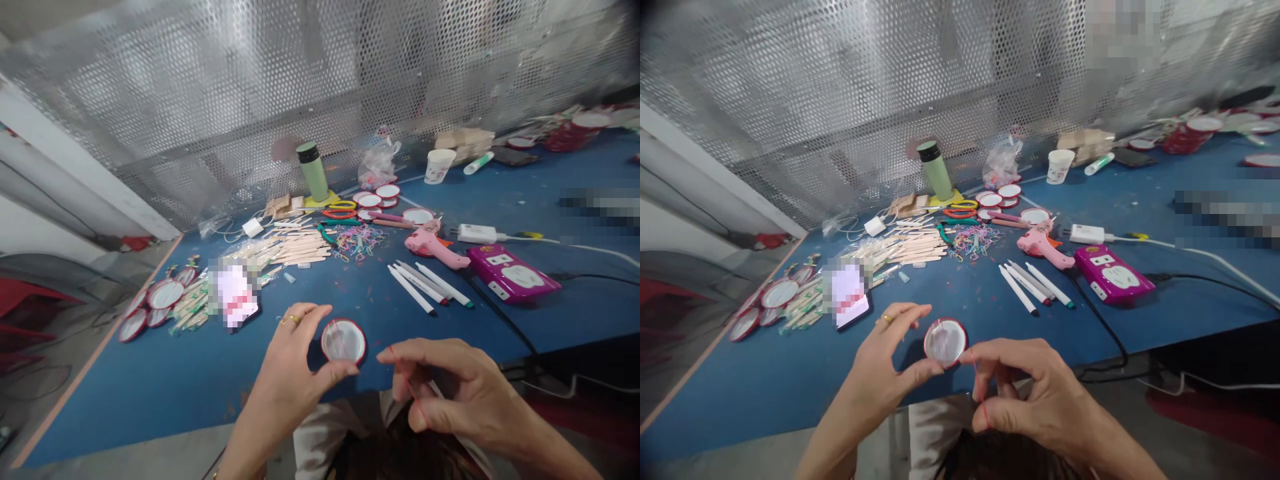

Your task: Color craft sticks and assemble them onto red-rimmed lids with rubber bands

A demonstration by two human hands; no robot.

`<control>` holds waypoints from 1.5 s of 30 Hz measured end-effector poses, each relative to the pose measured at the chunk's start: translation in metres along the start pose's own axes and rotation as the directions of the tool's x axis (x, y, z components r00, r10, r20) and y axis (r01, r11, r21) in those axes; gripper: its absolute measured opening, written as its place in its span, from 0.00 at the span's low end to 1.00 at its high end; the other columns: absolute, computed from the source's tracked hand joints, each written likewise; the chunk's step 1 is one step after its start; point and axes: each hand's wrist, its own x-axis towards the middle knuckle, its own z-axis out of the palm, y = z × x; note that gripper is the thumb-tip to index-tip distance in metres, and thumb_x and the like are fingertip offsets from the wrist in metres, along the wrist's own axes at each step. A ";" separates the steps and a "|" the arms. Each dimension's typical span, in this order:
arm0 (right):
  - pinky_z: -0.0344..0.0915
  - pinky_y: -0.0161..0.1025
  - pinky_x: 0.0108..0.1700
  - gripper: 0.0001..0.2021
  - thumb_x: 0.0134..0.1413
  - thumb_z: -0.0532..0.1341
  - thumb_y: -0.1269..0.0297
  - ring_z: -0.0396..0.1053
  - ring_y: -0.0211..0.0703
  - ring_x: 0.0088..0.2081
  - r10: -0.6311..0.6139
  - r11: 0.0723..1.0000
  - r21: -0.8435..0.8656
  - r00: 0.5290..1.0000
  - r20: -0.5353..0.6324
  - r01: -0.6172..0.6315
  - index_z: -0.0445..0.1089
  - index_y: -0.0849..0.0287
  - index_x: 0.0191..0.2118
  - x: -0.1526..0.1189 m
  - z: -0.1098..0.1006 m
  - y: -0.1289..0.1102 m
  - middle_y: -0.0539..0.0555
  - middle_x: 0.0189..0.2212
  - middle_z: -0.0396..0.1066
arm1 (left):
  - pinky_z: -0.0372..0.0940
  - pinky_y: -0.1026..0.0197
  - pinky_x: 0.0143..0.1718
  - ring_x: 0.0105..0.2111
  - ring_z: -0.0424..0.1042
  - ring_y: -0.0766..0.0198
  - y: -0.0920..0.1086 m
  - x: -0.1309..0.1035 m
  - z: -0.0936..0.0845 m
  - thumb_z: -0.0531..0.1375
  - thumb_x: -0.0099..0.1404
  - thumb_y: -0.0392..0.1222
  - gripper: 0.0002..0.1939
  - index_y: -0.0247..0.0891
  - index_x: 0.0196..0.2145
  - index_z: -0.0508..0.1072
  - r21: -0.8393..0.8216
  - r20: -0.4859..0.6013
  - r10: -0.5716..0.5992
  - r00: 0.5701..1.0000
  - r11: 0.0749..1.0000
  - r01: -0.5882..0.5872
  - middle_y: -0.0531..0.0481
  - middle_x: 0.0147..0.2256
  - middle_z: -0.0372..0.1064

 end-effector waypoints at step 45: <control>0.67 0.46 0.52 0.47 0.34 0.67 0.34 0.71 0.55 0.49 0.108 0.985 -0.142 0.989 0.103 -0.093 0.64 0.56 0.59 0.012 0.017 -0.005 0.60 0.52 0.70 | 0.66 0.50 0.37 0.39 0.68 0.51 0.021 -0.022 0.007 0.59 0.61 0.49 0.27 0.28 0.53 0.63 0.435 -0.041 0.417 0.908 0.825 -0.360 0.36 0.42 0.68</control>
